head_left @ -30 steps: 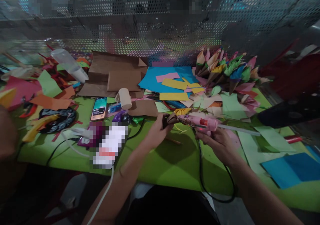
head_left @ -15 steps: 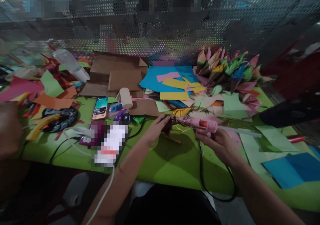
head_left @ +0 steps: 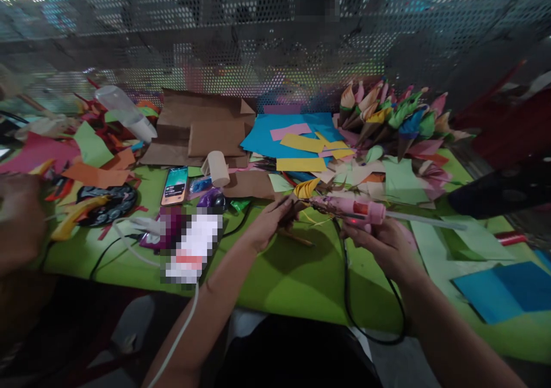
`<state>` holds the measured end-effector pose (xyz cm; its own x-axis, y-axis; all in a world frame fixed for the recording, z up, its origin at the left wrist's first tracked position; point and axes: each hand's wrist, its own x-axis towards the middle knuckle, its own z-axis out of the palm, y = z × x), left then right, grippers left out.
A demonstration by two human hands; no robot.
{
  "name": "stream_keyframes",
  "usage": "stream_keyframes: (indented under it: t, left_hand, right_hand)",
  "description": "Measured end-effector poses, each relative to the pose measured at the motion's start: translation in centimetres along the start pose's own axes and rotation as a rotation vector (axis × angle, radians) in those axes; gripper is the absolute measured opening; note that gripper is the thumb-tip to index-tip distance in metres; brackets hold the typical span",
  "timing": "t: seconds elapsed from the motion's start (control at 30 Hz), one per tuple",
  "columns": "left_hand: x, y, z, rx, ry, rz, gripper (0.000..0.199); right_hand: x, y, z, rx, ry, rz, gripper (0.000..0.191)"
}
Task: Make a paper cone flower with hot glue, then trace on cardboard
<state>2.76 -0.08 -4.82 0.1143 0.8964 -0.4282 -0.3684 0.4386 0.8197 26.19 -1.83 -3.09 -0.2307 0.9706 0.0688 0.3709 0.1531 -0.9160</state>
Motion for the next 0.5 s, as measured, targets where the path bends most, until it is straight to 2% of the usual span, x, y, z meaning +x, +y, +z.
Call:
stream_keyframes:
  t: [0.2, 0.5]
  left_hand:
    - [-0.04, 0.08, -0.04, 0.012, -0.006, -0.019, 0.033]
    - [-0.04, 0.19, -0.13, 0.04, 0.044, 0.005, 0.03]
  right_hand:
    - [0.09, -0.25, -0.09, 0.205, 0.022, 0.067, 0.036]
    - [0.26, -0.94, -0.03, 0.216, 0.019, 0.051, 0.036]
